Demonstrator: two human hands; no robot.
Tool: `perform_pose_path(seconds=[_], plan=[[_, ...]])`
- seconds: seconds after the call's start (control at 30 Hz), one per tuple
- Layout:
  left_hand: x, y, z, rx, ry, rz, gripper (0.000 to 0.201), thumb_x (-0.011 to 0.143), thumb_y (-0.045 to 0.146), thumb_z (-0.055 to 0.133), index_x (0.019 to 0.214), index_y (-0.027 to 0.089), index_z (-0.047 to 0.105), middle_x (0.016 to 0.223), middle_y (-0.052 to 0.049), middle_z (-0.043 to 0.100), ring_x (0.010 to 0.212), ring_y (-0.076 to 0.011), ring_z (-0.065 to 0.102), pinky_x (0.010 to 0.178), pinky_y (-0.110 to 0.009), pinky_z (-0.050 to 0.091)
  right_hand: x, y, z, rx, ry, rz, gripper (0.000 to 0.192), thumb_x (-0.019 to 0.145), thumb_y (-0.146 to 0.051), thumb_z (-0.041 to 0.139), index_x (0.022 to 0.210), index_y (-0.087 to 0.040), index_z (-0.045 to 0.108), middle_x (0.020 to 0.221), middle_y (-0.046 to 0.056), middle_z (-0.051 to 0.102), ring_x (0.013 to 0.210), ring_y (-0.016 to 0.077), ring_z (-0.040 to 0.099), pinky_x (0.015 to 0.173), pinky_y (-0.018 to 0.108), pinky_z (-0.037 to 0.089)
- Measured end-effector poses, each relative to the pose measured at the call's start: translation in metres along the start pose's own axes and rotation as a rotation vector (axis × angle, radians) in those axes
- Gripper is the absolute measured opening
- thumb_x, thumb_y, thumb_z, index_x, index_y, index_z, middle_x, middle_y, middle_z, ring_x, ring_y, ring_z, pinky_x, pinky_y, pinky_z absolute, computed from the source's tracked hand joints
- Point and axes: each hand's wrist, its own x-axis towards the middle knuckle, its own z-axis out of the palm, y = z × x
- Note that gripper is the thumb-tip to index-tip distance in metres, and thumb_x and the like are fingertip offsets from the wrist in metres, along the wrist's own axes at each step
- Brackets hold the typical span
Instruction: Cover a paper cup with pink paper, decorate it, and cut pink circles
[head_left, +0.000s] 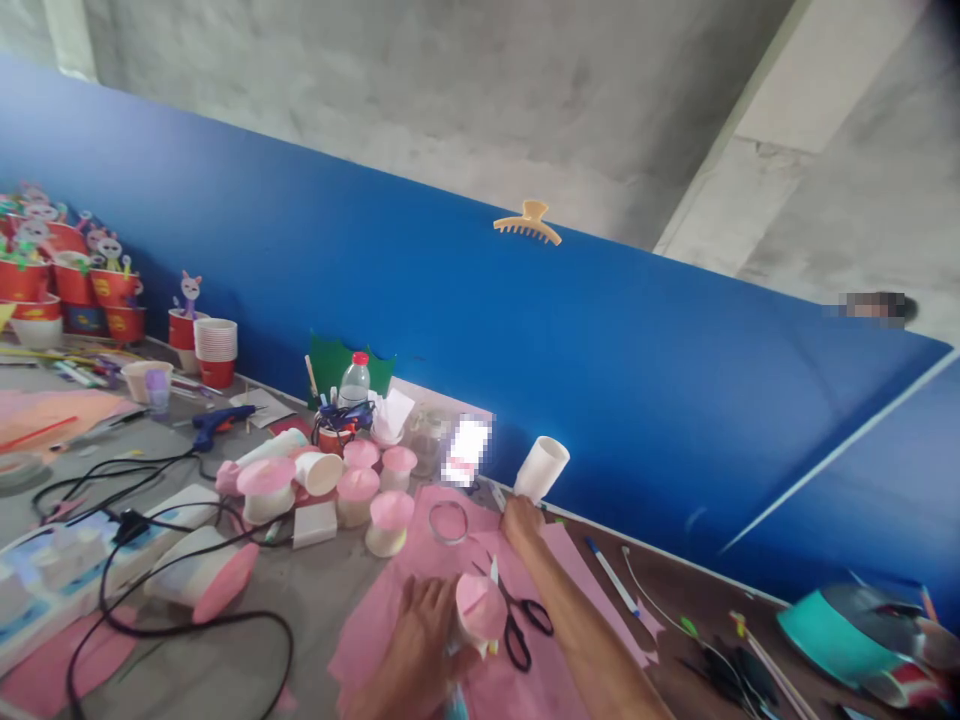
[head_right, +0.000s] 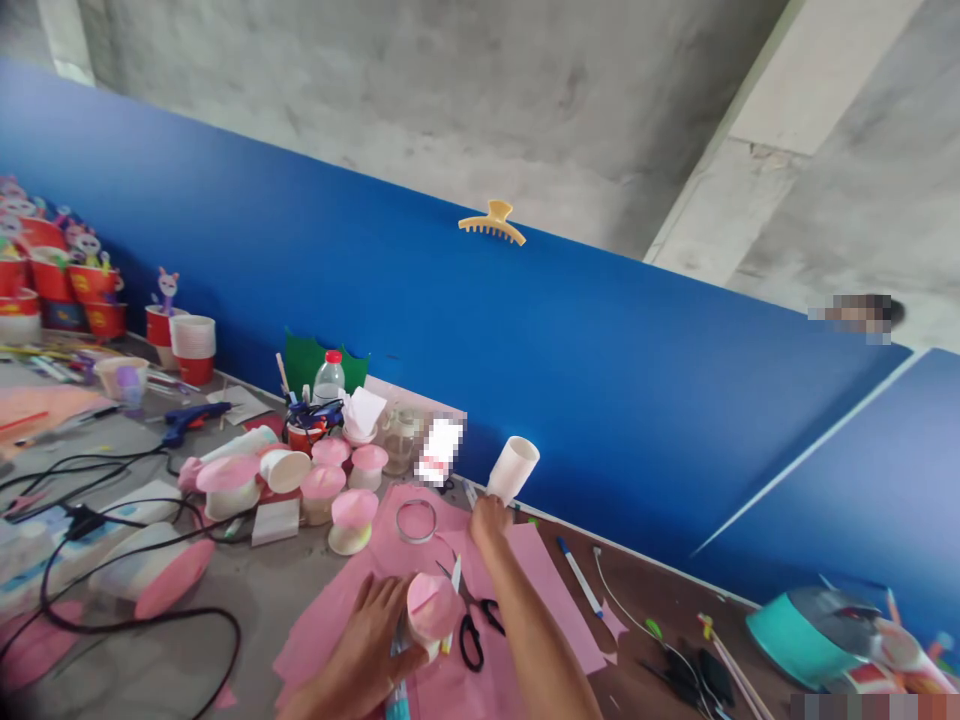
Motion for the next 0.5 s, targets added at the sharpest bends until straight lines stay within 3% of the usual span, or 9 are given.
perform_pose_path(seconds=[0.2,0.37,0.43,0.5], plan=[[-0.001,0.003,-0.004,-0.012,-0.012,0.008,0.070,0.080,0.024,0.067,0.149,0.019,0.055,0.146,-0.016,0.065,0.138,-0.0372,0.055,0.127,-0.062,0.022,0.004,0.002,-0.001,0.101,0.031,0.010,0.038,0.100,-0.037,0.069,0.133,-0.020,0.062,0.134,0.009,0.065,0.114,0.0259,0.068,0.093,0.045,0.060],[0.001,0.001,-0.009,-0.036,-0.053,-0.007,0.077,0.079,0.033,0.073,0.152,0.018,0.052,0.149,-0.018,0.062,0.139,-0.0388,0.054,0.128,-0.063,0.020,-0.003,-0.014,-0.010,0.217,0.137,-0.018,0.039,0.099,-0.037,0.070,0.134,-0.020,0.062,0.134,0.009,0.064,0.114,0.0261,0.068,0.094,0.045,0.060],[0.003,-0.007,-0.007,-0.073,-0.020,0.032,0.078,0.079,0.040,0.076,0.151,0.022,0.054,0.148,-0.018,0.063,0.138,-0.0401,0.055,0.126,-0.064,0.023,-0.007,-0.022,-0.019,0.273,0.195,-0.056,0.032,0.099,-0.039,0.068,0.124,-0.018,0.067,0.125,0.009,0.068,0.109,0.0264,0.069,0.091,0.044,0.060],[0.005,-0.016,-0.004,-0.131,0.034,0.048,0.076,0.079,0.045,0.076,0.149,0.023,0.056,0.152,-0.019,0.060,0.142,-0.0422,0.052,0.125,-0.064,0.027,-0.016,-0.027,-0.034,0.336,0.260,-0.096,0.032,0.100,-0.046,0.062,0.100,-0.016,0.071,0.102,0.010,0.071,0.096,0.0269,0.070,0.084,0.042,0.059]])
